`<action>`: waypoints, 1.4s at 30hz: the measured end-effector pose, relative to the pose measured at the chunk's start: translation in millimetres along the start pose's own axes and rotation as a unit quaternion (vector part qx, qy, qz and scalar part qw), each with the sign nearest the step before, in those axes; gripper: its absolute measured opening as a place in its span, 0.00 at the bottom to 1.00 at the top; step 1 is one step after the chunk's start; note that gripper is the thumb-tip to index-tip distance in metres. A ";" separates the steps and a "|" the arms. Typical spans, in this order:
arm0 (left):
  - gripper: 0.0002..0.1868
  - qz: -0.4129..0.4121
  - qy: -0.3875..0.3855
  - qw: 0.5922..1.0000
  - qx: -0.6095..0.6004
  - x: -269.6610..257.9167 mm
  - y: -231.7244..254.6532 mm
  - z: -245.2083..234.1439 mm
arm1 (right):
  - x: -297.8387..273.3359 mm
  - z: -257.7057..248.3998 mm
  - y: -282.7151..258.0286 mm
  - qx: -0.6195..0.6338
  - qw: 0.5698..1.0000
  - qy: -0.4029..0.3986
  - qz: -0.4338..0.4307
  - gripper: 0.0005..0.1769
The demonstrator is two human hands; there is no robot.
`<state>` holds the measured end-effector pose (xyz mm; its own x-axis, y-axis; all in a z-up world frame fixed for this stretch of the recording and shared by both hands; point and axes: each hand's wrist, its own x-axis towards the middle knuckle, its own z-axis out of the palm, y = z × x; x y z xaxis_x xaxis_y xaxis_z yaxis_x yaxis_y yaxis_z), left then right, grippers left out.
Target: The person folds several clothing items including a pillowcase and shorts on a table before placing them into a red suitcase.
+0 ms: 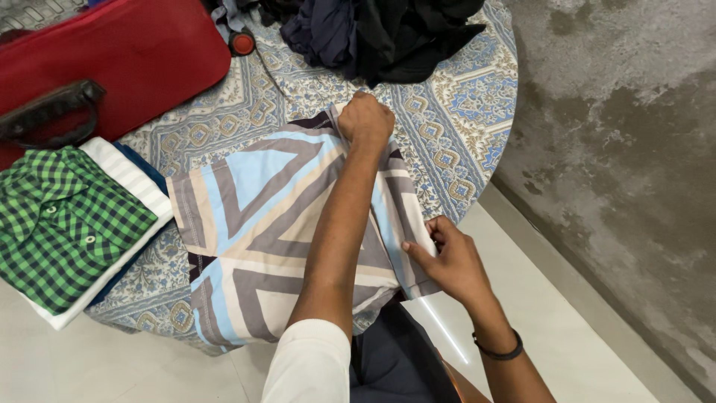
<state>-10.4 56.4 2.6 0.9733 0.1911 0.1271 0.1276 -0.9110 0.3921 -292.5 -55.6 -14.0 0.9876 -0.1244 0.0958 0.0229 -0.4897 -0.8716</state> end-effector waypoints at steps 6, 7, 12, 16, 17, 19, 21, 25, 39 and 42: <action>0.18 0.026 0.008 0.997 -0.069 3.1 -15.1 -0.1 | -2.5 -6.5 -14.7 -0.066 0.997 0.004 0.030 0.27; 0.18 0.029 0.005 0.997 -0.070 4.0 -16.3 -0.4 | -3.1 -8.3 -15.4 -0.073 0.996 -0.004 0.042 0.25; 0.14 0.068 0.027 0.992 -0.105 2.4 -13.5 -22.6 | -2.7 -15.4 -13.6 -0.029 0.998 -0.003 0.050 0.17; 0.12 0.068 0.067 0.987 -0.129 13.6 12.7 -61.5 | -2.4 -29.5 -13.0 0.086 0.996 0.016 0.000 0.16; 0.12 0.085 0.084 0.986 -0.120 17.3 18.5 -70.1 | -2.0 -33.8 -14.3 0.113 0.993 0.019 -0.012 0.16; 0.13 0.040 0.037 0.976 -0.209 23.1 29.2 -81.5 | -1.5 -44.9 -17.6 0.099 0.994 0.039 0.013 0.17; 0.14 0.024 0.011 0.962 -0.273 31.4 35.5 -83.0 | 1.0 -54.4 -20.0 0.070 0.995 0.062 0.019 0.17; 0.15 -0.012 -0.034 0.933 -0.359 44.2 17.4 -51.5 | 2.3 -58.7 -17.9 -0.072 0.989 0.124 -0.045 0.18; 0.16 -0.099 -0.097 0.874 -0.466 41.3 -89.2 -0.7 | -51.3 0.7 -56.5 -0.326 0.921 0.144 -0.156 0.14; 0.21 -0.125 -0.069 0.884 -0.444 29.4 -105.3 -10.0 | -57.5 24.9 -54.3 -0.343 0.911 0.122 -0.195 0.14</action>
<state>2.9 161.6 -25.9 0.9575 0.2435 -0.1544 0.2028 -0.1881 0.9610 -346.7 -0.4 15.8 0.8598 0.0273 0.5098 0.1791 -0.9512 -0.2511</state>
